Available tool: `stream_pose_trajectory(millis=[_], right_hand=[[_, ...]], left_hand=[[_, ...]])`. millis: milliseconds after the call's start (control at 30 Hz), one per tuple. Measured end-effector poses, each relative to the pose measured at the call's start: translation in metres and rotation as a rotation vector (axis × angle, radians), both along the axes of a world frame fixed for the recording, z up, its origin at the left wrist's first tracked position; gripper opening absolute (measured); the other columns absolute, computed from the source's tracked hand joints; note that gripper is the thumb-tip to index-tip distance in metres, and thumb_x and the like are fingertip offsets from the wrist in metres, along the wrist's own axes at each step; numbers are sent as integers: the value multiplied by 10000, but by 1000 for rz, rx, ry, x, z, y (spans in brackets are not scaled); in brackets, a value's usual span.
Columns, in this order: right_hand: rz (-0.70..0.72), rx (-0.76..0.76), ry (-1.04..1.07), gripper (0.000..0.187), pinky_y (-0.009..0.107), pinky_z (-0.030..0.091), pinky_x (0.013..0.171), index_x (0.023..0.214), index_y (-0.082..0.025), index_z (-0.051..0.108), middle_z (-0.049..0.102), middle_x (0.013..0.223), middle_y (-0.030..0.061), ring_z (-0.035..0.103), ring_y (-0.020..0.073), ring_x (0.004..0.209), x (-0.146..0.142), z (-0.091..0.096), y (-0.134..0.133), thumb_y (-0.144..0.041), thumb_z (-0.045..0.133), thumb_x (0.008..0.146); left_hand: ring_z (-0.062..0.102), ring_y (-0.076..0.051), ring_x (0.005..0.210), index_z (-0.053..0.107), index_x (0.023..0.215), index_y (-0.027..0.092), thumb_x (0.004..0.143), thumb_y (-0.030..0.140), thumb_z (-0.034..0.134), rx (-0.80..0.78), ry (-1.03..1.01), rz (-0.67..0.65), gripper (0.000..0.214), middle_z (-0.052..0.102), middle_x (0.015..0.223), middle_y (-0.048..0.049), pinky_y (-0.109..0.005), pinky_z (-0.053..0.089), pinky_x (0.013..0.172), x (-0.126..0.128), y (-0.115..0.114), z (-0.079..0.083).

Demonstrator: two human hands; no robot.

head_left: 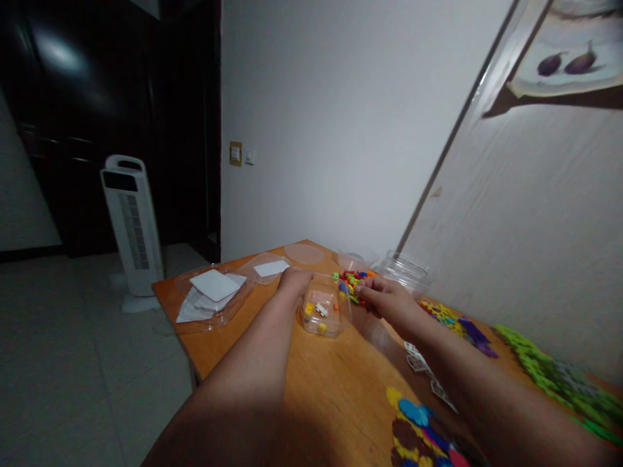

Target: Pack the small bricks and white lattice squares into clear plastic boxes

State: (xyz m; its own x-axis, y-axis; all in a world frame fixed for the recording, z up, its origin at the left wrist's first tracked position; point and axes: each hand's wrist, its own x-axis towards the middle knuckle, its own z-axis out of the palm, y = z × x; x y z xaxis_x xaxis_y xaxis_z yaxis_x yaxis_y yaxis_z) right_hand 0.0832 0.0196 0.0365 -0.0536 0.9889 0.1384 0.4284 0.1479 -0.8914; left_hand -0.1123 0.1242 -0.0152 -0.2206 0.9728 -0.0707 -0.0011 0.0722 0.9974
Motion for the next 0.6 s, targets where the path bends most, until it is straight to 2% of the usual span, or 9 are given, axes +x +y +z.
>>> stream_pose_trajectory(millis=[67,167,233,300,333,400,500,600], right_hand=[[7,6,21,293,205,313,478,745,-189,556,560,607,-31,469,90,520,-2,5,3,-463,661,761],[-198,17,-34,220,211,295,454,774,-195,562,553,574,-37,438,88,469,23,0,13,-409,613,789],[-362,10,-160,166,221,324,463,790,-197,574,565,554,-28,458,100,460,51,-9,19,-358,553,823],[-435,-23,-415,152,228,349,485,772,-183,605,611,569,6,518,117,498,78,-20,23,-298,525,830],[-450,-35,-563,166,230,348,491,758,-178,629,632,582,17,538,122,515,89,-25,23,-292,531,827],[-451,-57,-685,165,238,339,504,692,-168,660,651,587,35,560,135,542,104,-34,22,-279,589,792],[-430,-69,-757,166,247,335,528,627,-166,673,672,618,53,579,149,586,111,-42,21,-286,673,742],[-425,-77,-803,148,255,336,541,646,-163,676,694,677,70,593,163,619,110,-47,22,-284,692,731]], left_hand=[[616,-157,542,612,642,150,560,107,669,-6,5,6,110,595,547,-13,-209,427,473,0,-1,1],[609,-156,522,610,646,152,572,106,669,-12,-8,-2,106,585,531,-10,-211,428,466,0,-5,5],[603,-156,502,605,638,153,578,101,664,-14,-19,-7,100,582,527,-10,-216,431,462,0,-7,7],[602,-158,495,601,626,152,573,94,666,-19,-19,3,102,587,532,-15,-221,434,460,0,-9,9],[602,-159,494,599,620,151,568,92,670,-23,-17,7,105,590,536,-19,-222,434,459,0,-10,10],[599,-159,484,595,608,149,564,90,673,-28,-19,4,107,589,534,-21,-224,432,455,0,-11,11],[593,-157,469,591,609,148,573,93,663,-26,-34,-15,98,583,527,-17,-230,434,454,0,-11,11],[599,-158,485,589,615,150,576,96,659,-23,-29,-11,96,582,522,-15,-228,441,464,1,-9,9]])
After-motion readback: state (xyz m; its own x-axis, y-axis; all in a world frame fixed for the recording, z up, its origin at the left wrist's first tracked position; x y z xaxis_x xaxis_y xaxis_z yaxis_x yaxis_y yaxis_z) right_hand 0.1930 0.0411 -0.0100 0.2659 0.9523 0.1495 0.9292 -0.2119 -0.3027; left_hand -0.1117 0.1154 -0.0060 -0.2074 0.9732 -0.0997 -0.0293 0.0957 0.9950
